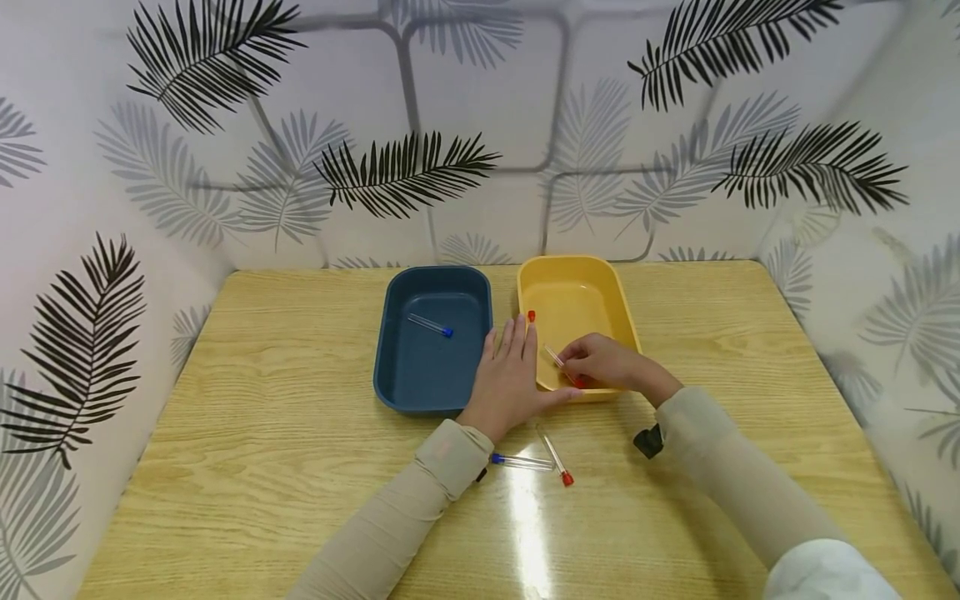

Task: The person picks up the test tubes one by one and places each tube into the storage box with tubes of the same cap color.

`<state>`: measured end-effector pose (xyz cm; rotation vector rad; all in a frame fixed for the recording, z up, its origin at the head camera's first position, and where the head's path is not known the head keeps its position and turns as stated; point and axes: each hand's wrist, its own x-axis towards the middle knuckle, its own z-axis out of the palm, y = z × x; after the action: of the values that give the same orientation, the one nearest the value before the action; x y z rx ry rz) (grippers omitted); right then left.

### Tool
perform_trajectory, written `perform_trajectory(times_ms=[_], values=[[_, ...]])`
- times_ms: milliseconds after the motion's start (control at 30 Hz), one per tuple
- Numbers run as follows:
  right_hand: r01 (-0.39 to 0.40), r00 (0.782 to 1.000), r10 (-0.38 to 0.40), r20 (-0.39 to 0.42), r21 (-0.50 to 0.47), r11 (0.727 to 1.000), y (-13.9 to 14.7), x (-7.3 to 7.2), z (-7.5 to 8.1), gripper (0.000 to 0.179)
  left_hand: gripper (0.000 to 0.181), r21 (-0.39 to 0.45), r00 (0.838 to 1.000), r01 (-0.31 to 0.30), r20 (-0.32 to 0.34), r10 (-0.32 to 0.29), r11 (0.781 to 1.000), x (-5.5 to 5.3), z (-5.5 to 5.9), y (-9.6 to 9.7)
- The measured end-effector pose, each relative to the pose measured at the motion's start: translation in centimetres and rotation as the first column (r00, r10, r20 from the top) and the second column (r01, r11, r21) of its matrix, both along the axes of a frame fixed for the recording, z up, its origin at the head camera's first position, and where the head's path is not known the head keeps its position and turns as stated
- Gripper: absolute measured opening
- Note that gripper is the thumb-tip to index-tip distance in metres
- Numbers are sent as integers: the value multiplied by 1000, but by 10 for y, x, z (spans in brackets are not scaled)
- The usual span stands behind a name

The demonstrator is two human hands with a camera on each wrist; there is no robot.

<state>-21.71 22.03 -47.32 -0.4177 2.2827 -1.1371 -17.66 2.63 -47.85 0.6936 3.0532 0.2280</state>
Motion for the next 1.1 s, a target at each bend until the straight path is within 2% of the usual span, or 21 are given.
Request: perform_trajectory(times_ms=[400, 867, 1100], values=[[65, 994, -52, -101, 139, 988, -4, 0, -4, 22, 117, 12, 1000, -1, -10, 1, 1000, 0, -1, 1], [97, 983, -65, -169, 186, 978, -6, 1, -6, 22, 117, 0, 999, 2, -53, -2, 1000, 2, -1, 0], [110, 977, -67, -204, 209, 972, -8, 1, -6, 24, 117, 1, 999, 1, -53, -1, 1000, 1, -1, 1]])
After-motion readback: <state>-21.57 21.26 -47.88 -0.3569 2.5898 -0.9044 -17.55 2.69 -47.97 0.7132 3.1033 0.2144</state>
